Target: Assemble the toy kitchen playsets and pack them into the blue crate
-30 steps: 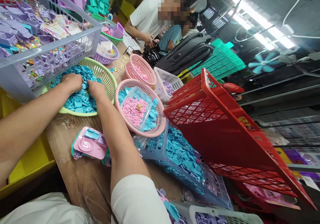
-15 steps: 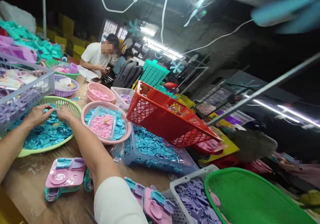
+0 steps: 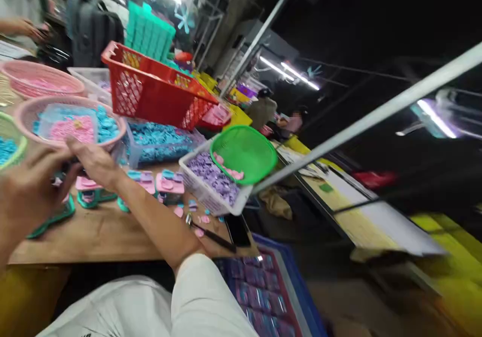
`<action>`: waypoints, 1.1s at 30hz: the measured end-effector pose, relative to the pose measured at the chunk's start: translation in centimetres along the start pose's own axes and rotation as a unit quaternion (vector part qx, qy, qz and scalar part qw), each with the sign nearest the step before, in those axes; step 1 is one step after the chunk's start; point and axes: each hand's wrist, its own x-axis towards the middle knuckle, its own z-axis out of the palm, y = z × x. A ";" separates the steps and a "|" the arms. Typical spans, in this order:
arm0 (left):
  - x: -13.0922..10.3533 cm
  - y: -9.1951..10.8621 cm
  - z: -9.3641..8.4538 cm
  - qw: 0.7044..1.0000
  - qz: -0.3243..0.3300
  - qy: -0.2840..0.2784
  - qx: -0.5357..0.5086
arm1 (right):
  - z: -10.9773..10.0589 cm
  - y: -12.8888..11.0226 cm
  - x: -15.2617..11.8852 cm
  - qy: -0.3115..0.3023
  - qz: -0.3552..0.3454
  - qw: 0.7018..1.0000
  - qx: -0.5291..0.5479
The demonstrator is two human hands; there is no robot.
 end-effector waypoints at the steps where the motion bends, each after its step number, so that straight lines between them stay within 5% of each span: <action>1: -1.4 2.8 1.5 0.998 0.029 -0.024 -0.046 | -1.8 1.5 -3.9 0.042 -0.022 0.999 -0.016; 5: -8.2 10.5 9.4 0.957 0.116 -0.171 -0.202 | -6.1 10.2 -16.9 0.247 0.045 0.963 -0.097; 8: -11.0 12.7 14.6 0.919 0.145 -0.281 -0.234 | -7.9 15.8 -21.5 0.323 0.082 0.922 -0.196; 10: -11.5 13.1 16.3 0.909 0.154 -0.317 -0.223 | -8.9 17.6 -22.5 0.331 0.054 0.905 -0.262; 13: -11.4 12.2 16.4 0.914 0.153 -0.315 -0.206 | -10.2 18.3 -23.1 0.317 -0.011 0.902 -0.292; 20: -13.1 8.5 13.3 0.946 0.039 -0.250 -0.201 | -12.2 18.8 -25.2 0.328 -0.108 0.901 -0.263; 33: -13.0 8.8 12.8 0.943 -0.031 -0.264 -0.201 | -12.7 18.5 -26.0 0.254 -0.026 0.877 -0.406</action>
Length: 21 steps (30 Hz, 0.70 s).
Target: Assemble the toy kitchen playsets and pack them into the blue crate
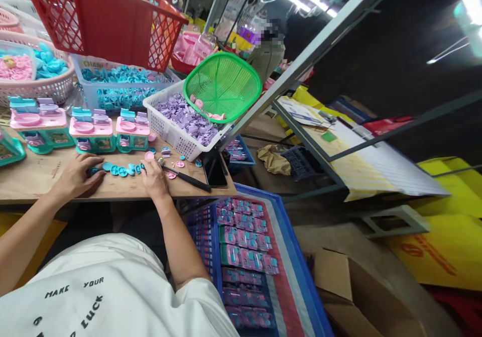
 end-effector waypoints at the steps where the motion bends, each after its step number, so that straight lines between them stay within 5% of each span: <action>1: -0.1 0.1 -0.1 1.000 -0.011 0.003 -0.007 | 0.0 0.1 0.0 -0.004 -0.002 1.000 -0.010; 11: -2.2 0.9 -0.9 0.942 -0.238 0.091 -0.219 | -0.3 0.4 -1.0 0.042 -0.016 0.999 0.023; 16: -0.9 1.0 -0.3 0.988 -0.132 0.029 -0.070 | -0.6 0.5 -1.0 0.078 0.019 0.994 0.071; 21: 0.3 0.7 1.0 0.995 -0.096 -0.004 0.008 | -0.7 0.3 -1.1 0.056 0.021 0.997 0.049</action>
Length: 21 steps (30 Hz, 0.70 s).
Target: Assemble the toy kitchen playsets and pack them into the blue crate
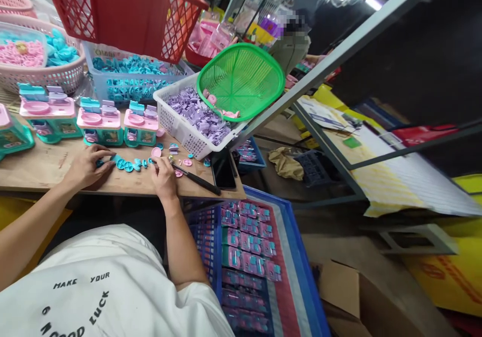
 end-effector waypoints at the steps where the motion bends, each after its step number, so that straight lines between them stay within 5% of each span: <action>1: 0.0 -0.1 0.1 1.000 -0.004 0.003 -0.001 | 0.0 -0.1 -0.1 -0.006 -0.003 1.000 -0.010; 13: -1.0 0.7 -0.3 0.984 -0.096 0.081 -0.128 | 0.3 -1.6 -0.1 -0.102 -0.144 0.979 -0.102; 21: -0.9 -0.5 -1.2 0.854 -0.214 0.227 -0.416 | 0.3 -0.6 -0.7 0.038 -0.049 0.994 -0.092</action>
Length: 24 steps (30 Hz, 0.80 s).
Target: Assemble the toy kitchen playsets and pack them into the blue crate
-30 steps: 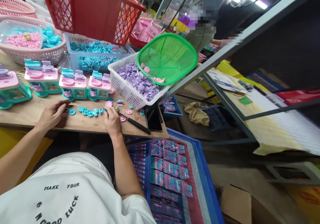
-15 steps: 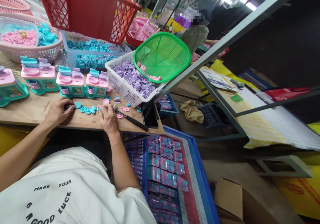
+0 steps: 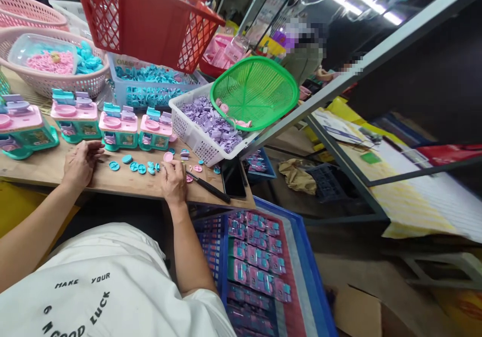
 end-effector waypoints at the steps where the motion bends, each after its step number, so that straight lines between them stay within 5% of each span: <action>1: 0.0 0.0 -0.1 1.000 -0.004 0.002 -0.013 | 0.0 0.1 0.1 0.010 0.017 1.000 -0.006; 6: -0.7 0.5 -0.1 0.992 0.020 -0.055 0.108 | -0.1 0.1 0.9 -0.013 0.022 0.999 -0.047; 10: -1.3 0.9 0.5 0.957 0.098 -0.126 0.241 | -0.6 0.0 1.4 -0.076 -0.007 0.995 -0.067; 18: -0.8 1.8 5.1 0.861 0.311 -0.251 0.315 | -0.9 -0.8 2.3 -0.137 -0.006 0.988 -0.075; 20: -0.9 2.2 6.5 0.867 0.286 -0.265 0.310 | -1.0 -1.0 2.6 -0.117 -0.004 0.991 -0.059; 24: -0.5 3.7 9.5 0.917 0.099 -0.315 0.223 | -1.5 -1.1 4.2 -0.022 -0.004 1.000 0.019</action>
